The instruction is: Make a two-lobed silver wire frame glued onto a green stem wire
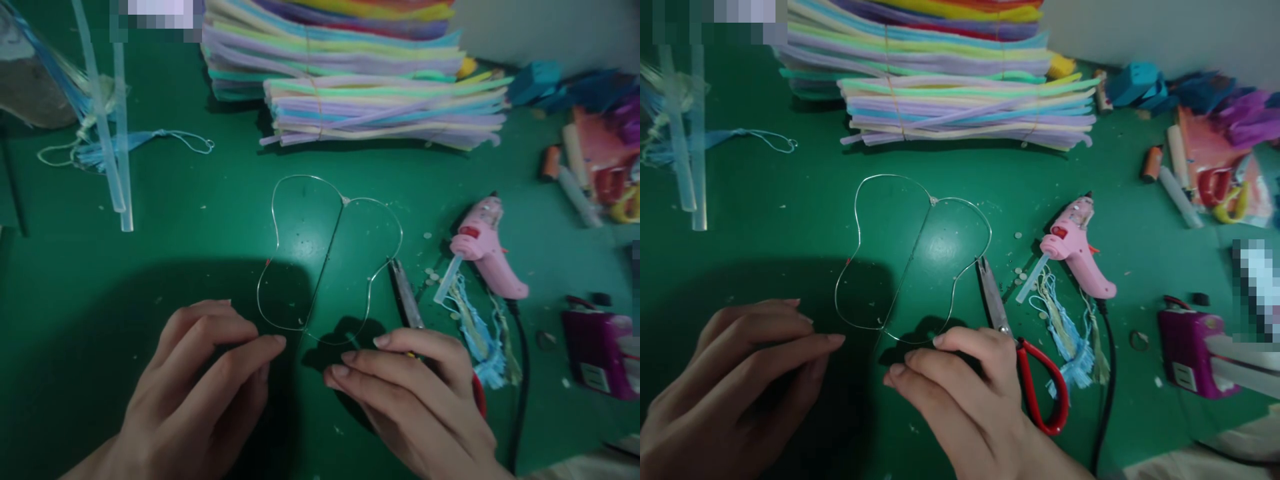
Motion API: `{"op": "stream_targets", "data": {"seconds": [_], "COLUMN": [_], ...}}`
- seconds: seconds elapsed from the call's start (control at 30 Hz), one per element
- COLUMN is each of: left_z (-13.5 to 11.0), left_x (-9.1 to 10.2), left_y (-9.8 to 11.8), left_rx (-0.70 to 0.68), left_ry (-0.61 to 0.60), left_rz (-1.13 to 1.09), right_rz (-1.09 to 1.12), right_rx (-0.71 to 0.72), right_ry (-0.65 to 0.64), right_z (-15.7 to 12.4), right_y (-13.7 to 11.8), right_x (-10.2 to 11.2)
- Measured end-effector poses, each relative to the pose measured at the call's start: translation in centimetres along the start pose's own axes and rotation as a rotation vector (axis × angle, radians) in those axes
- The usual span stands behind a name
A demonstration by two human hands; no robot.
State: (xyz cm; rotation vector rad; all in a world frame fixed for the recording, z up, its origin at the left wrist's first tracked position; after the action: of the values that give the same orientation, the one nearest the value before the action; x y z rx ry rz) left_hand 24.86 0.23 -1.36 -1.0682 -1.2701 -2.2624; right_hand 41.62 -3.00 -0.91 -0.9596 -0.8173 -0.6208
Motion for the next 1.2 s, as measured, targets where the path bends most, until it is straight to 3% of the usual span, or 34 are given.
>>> {"op": "stream_targets", "data": {"seconds": [0.5, 0.73, 1.0, 1.2], "left_z": [0.1, 0.2, 0.3, 0.0], "left_x": [0.0, 0.0, -0.1, -0.6], "left_y": [-0.6, -0.5, -0.8, -0.2], "left_rx": [0.034, 0.022, 0.041, 0.021], "left_ry": [-0.002, -0.007, -0.002, -0.017], "left_rz": [-0.046, -0.042, -0.053, -0.067], "right_rz": [0.087, 0.032, 0.152, 0.186], "right_rx": [-0.006, 0.045, -0.052, -0.096], "right_ry": [0.118, 0.024, 0.061, -0.01], "right_z": [1.8, 2.2, 2.7, 2.7], "right_y": [-0.1, -0.4, 0.3, -1.1], "right_x": [0.7, -0.2, -0.3, 0.2]}}
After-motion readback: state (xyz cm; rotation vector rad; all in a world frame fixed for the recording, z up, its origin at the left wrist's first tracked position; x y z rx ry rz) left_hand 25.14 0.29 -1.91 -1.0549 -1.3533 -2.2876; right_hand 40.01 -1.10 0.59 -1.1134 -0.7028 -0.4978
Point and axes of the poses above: each hand's wrist, its own z-axis towards the middle knuckle, its own x-axis out of the back of the hand, y = z × x, the point moved 9 cm from there along z, towards the middle knuckle, and after that the axes turned 1 degree about -x, right-handed, at the moved point
